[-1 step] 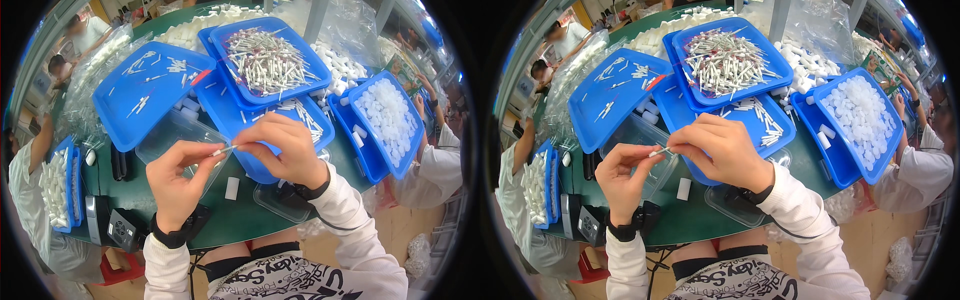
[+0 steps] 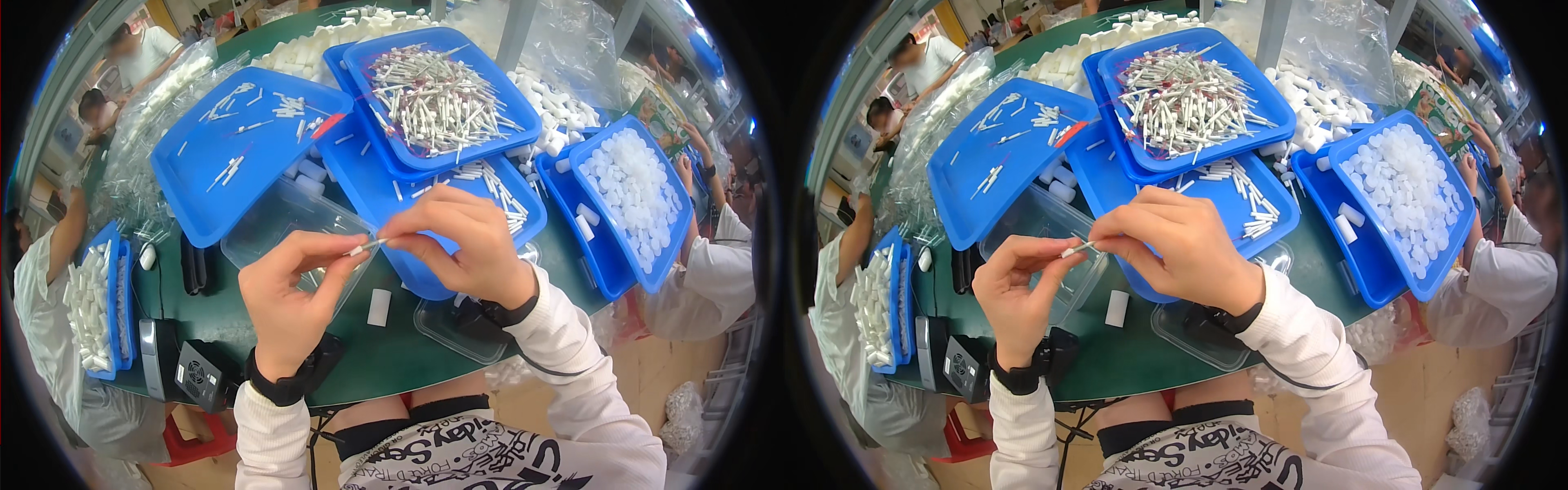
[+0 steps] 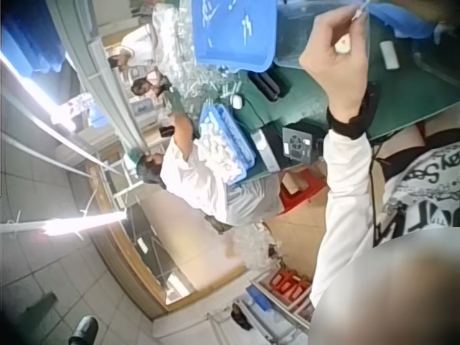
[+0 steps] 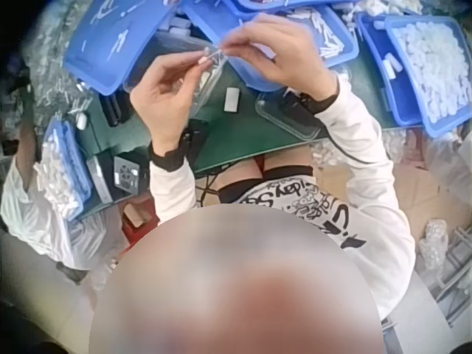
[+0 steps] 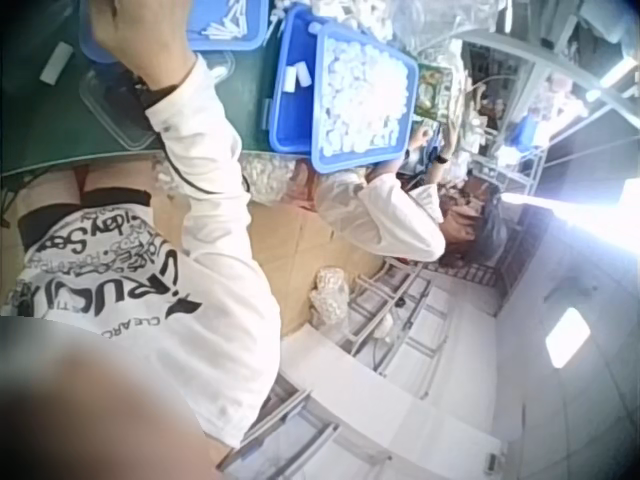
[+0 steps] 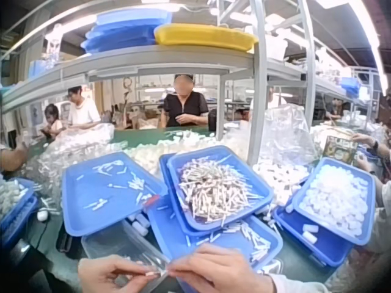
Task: The person repeatedly picks a thin stick and a white cotton tip from blue trays, inserts the tip onto the stick, and places the assembled swab into a clear plastic container. The process is repeated continuously throughout the clip.
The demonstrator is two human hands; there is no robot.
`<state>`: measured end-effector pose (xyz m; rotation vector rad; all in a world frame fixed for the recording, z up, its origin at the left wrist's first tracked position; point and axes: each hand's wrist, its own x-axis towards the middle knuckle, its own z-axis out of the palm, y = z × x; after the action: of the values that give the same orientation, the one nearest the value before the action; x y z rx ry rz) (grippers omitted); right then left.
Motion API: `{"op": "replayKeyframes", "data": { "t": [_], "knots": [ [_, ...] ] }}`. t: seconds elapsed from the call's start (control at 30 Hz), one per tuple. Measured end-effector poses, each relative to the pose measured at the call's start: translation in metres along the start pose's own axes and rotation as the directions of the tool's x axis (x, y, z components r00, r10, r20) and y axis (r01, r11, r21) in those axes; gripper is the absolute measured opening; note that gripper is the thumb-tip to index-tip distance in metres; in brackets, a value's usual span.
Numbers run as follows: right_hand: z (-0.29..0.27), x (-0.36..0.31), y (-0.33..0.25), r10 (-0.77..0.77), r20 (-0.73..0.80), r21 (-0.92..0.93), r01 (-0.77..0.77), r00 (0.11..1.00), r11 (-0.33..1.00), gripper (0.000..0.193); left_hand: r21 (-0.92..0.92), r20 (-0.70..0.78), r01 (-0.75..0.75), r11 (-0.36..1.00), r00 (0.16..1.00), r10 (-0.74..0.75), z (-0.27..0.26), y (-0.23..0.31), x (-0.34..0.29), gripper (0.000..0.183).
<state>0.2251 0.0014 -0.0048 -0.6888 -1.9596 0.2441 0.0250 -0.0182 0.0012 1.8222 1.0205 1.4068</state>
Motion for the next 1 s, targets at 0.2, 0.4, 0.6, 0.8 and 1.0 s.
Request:
{"op": "replayKeyframes", "data": {
  "t": [0.2, 0.4, 0.6, 0.8, 1.0],
  "knots": [
    [0.003, -0.001, -0.002, 0.050, 0.033, 0.073, -0.052, 0.998, 0.996, 0.018, 0.077, 0.022, -0.092, 0.993, 0.996, 0.090, 0.002, -0.004, -0.001, 0.015],
    [-0.001, 0.000, -0.002, 0.054, 0.111, -0.050, -0.049, 0.992, 0.998, 0.028, 0.111, 0.093, -0.058, 0.992, 0.995, 0.048, -0.005, -0.002, 0.005, 0.034],
    [-0.030, 0.028, 0.019, 0.389, -0.028, 0.080, -0.386, 0.921, 0.919, 0.015, 0.562, -0.116, 0.231, 0.795, 0.973, -0.201, -0.055, -0.020, 0.017, 0.021],
    [-0.047, 0.066, 0.100, 0.370, -0.225, -0.050, -0.390, 0.901, 0.919, 0.051, 0.746, 0.172, 0.056, 0.664, 0.947, -0.273, -0.036, -0.034, 0.010, 0.016],
    [-0.080, 0.037, 0.093, 0.655, 0.045, -0.068, -0.652, 0.754, 0.755, 0.038, 0.799, 0.168, -0.005, 0.602, 0.962, -0.216, -0.036, -0.063, 0.011, 0.030]
  ]
}}
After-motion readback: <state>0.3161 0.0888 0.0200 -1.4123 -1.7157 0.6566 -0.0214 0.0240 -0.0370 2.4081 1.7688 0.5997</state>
